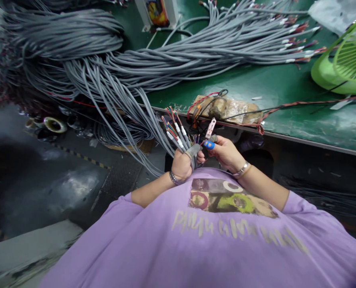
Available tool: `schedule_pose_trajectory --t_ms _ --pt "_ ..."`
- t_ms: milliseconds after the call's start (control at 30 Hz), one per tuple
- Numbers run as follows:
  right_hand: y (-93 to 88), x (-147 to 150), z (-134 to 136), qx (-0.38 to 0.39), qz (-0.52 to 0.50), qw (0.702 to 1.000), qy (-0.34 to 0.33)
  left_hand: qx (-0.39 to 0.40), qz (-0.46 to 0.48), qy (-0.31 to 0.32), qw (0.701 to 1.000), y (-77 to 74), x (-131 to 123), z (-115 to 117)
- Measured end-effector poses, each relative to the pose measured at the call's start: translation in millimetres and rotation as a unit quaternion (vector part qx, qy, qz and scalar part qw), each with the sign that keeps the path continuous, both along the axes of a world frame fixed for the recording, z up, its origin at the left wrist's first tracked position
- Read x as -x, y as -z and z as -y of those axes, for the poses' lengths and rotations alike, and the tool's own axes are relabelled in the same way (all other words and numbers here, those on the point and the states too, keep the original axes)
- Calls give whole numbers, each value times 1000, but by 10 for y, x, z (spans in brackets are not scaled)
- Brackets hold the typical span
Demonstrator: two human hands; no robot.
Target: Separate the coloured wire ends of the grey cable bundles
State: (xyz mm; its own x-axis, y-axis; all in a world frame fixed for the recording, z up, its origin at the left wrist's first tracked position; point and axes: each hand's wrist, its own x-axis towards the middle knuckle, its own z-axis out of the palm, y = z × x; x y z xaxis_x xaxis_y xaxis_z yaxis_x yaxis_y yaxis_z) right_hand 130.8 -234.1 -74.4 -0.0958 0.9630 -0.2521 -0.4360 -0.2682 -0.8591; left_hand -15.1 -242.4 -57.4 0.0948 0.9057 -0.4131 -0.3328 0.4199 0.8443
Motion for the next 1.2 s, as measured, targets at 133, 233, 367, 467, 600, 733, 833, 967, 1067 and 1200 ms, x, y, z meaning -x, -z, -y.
schedule_pose_trajectory --t_ms 133,233,367,467,600,733,833,967,1067,1200 --pt "-21 30 30 5 -42 999 -33 2 4 7 1000 30 -3 -4" --pt "-37 58 45 2 -57 998 -38 3 -3 0 1000 41 -5 -12" --pt "-10 43 44 23 -6 1000 -6 8 -11 -27 1000 27 4 -29" --pt "1 40 38 45 -7 999 -12 11 -7 -26 1000 33 13 -31" --pt "-50 81 24 57 -16 998 -6 11 -1 -11 1000 69 14 -20" --pt "-118 118 26 58 -40 997 -4 13 -10 -7 1000 77 8 -14" --pt "-111 115 50 61 -37 997 6 16 -21 -19 999 56 7 -20" --pt "-41 59 75 65 -16 998 -8 6 -22 -37 999 16 9 -22" --pt "-17 -5 55 91 -35 995 -13 12 -17 -29 999 3 13 -13" --pt "-53 -11 -7 90 -68 993 -19 19 -18 -8 1000 24 9 2"
